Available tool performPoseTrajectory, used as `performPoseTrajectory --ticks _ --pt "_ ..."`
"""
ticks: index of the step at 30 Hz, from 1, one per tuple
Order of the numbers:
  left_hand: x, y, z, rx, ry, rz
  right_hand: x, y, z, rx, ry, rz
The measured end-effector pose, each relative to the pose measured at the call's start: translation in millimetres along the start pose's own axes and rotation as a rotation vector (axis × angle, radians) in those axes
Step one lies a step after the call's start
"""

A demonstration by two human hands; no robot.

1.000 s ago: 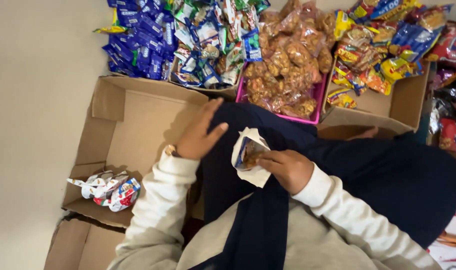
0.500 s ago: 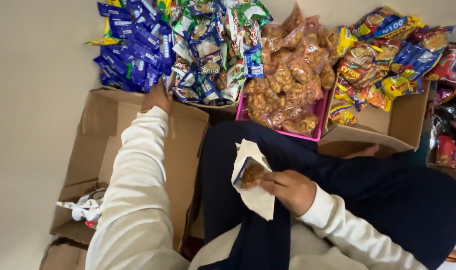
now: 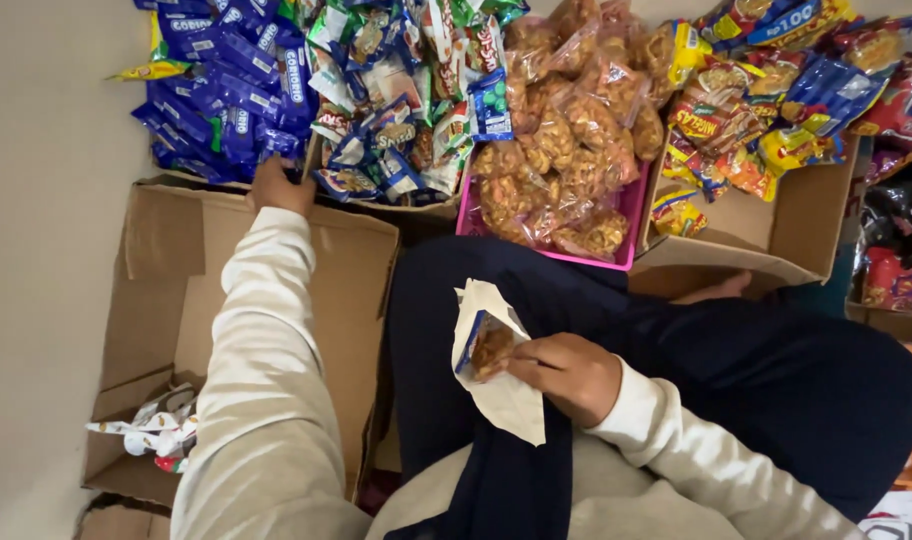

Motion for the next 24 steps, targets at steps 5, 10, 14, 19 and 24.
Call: performPoseTrajectory --ticks 5,10,14,19,24 --pt "7.7 0.6 -0.1 -0.036 -0.107 0.282 -0.6 -0.7 5.4 0.007 0.005 -0.026" --pt "10.0 -10.4 2.9 -0.208 0.047 0.379 1.6 -2.6 9.5 0.018 -0.022 0.011" --pt "-0.5 -59.3 33.3 -0.429 0.107 0.517 0.3 4.4 23.5 0.000 -0.037 0.043" --pt "-15.2 -124.2 87.9 -0.250 0.030 1.005 12.8 1.3 19.0 -0.005 -0.063 0.094" --pt "-66.2 -195.2 191.1 0.035 0.054 1.406 30.9 -2.4 14.8 -0.024 -0.108 0.075"
Point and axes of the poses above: each hand's wrist, its own z-axis away from the middle knuckle, its own y-axis out of the palm, x = y × z, the point moved 3 cm from there along -z, towards the middle knuckle, and after that the axes turned 10 degrees about -z, right-handed, at the moved point
